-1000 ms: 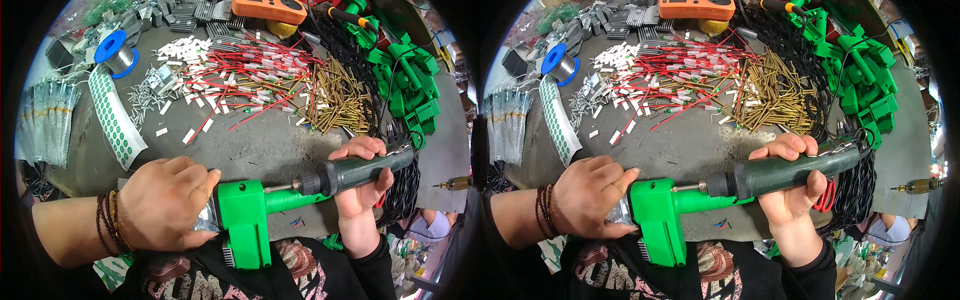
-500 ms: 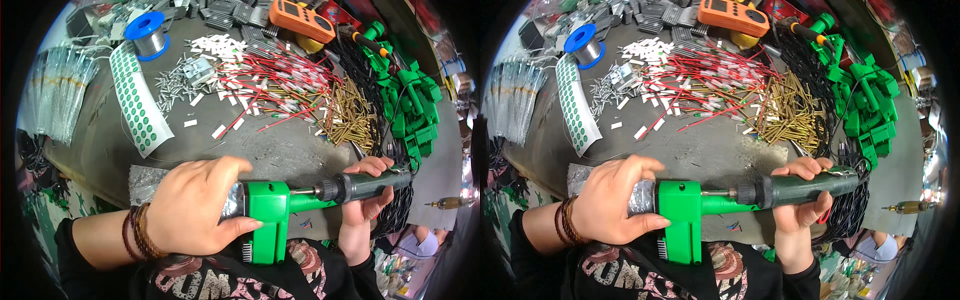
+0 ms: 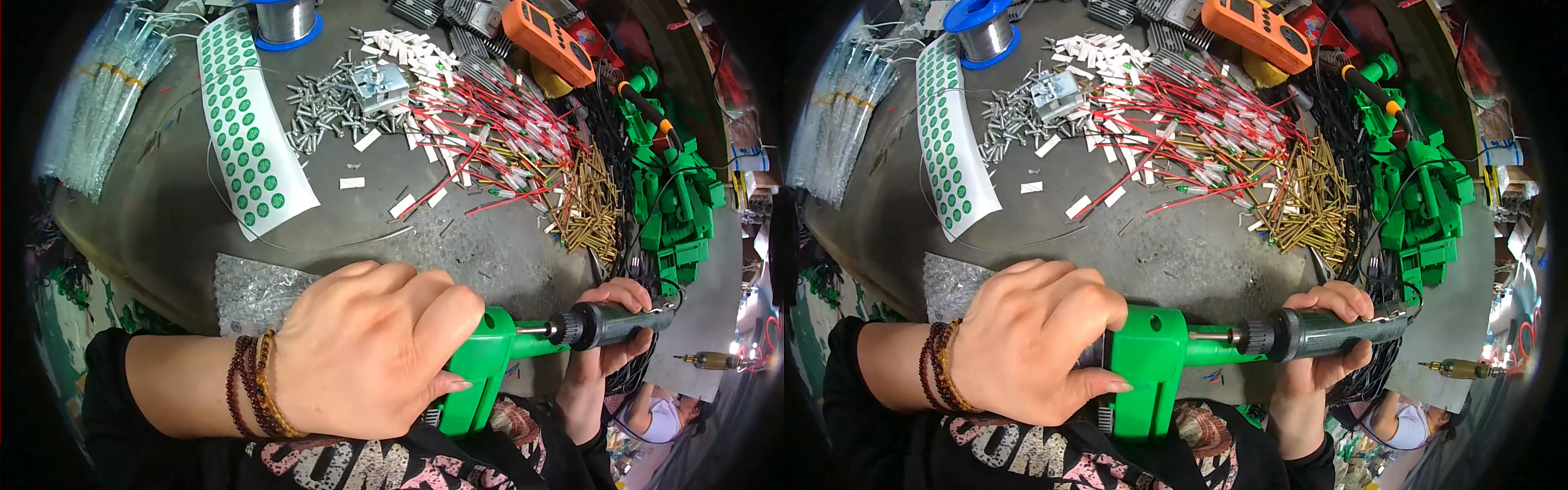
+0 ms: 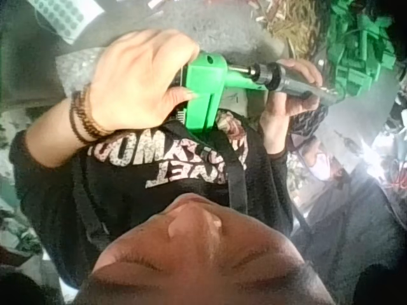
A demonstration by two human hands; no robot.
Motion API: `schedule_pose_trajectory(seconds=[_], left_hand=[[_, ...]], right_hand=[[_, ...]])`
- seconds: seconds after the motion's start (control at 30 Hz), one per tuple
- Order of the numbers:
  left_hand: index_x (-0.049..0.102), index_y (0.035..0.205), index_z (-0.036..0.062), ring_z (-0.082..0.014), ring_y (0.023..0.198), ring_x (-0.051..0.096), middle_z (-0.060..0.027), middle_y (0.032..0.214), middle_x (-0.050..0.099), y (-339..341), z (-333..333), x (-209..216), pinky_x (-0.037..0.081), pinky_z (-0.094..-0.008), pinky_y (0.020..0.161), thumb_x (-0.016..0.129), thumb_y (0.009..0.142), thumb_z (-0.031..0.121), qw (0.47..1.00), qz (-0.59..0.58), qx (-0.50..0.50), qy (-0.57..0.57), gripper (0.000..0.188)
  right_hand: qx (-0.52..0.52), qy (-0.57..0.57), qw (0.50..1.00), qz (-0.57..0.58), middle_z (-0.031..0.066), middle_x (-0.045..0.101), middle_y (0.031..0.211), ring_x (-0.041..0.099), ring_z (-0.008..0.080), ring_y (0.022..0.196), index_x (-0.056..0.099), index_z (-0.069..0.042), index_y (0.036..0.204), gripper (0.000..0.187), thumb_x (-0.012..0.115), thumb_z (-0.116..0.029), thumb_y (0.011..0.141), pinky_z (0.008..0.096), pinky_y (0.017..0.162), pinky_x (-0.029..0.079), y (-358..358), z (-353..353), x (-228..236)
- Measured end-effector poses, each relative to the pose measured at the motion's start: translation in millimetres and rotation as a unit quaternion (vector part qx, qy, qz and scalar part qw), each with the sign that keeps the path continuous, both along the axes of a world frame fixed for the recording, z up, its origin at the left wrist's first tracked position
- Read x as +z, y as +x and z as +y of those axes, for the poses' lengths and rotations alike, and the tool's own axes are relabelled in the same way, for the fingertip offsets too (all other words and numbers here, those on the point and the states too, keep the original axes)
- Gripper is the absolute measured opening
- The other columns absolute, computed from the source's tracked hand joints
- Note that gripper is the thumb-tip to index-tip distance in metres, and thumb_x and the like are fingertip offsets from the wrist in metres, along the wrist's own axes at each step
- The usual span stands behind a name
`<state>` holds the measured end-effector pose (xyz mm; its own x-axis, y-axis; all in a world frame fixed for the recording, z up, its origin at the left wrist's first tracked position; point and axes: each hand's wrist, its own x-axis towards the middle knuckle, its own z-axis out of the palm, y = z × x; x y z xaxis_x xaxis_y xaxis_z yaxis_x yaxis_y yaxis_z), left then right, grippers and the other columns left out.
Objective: Assembling the internal components and housing of a green electronic hand-held device.
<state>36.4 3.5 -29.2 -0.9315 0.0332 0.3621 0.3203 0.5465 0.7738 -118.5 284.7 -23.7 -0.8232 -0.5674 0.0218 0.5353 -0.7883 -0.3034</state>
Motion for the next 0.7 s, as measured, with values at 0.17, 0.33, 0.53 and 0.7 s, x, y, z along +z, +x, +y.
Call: schedule_pose_trajectory(seconds=[0.17, 0.33, 0.53, 0.7], left_hand=[[0.055, 0.102, 0.0056, -0.033, 0.073, 0.06, -0.0105, 0.089, 0.06, 0, 0, -1, 0.046, -0.0426, 0.066, 0.083, 0.069, 0.03, 1.0, 0.0, 0.0, -0.005, 0.05], [0.054, 0.101, 0.0051, -0.0341, 0.073, 0.059, -0.0102, 0.086, 0.059, -1, -1, -2, 0.046, -0.0433, 0.066, 0.082, 0.07, 0.031, 1.0, -0.007, 0.004, 0.007, 0.05], [0.053, 0.102, 0.0045, -0.035, 0.075, 0.06, -0.011, 0.086, 0.059, 0, -4, -1, 0.046, -0.0449, 0.068, 0.081, 0.074, 0.035, 1.0, -0.021, 0.0, 0.003, 0.05], [0.053, 0.104, 0.0044, -0.0365, 0.08, 0.062, -0.0114, 0.09, 0.061, 0, 1, -1, 0.048, -0.045, 0.072, 0.079, 0.078, 0.04, 1.0, -0.016, -0.001, -0.011, 0.051]], right_hand=[[-0.004, 0.007, 1.0, -0.002, -0.01, 0.055, 0.104, 0.057, 0.0083, 0.099, 0.056, -0.023, 0.104, 0.049, 0.08, 0.005, 0.072, 0.0455, 0.11, 0.03, 0, 0, -1], [0.003, 0.026, 1.0, 0.002, -0.0102, 0.055, 0.104, 0.057, 0.0076, 0.099, 0.057, -0.024, 0.104, 0.049, 0.08, 0.005, 0.072, 0.0446, 0.109, 0.03, -1, -6, 4], [0.022, -0.012, 0.999, 0.034, -0.0115, 0.056, 0.102, 0.057, 0.0066, 0.099, 0.059, -0.026, 0.107, 0.051, 0.081, 0.005, 0.072, 0.0432, 0.109, 0.031, -6, -8, -3], [0.022, -0.043, 0.996, 0.076, -0.012, 0.056, 0.101, 0.057, 0.0062, 0.097, 0.063, -0.028, 0.11, 0.055, 0.084, 0.004, 0.07, 0.0414, 0.108, 0.033, -6, -5, -6]])
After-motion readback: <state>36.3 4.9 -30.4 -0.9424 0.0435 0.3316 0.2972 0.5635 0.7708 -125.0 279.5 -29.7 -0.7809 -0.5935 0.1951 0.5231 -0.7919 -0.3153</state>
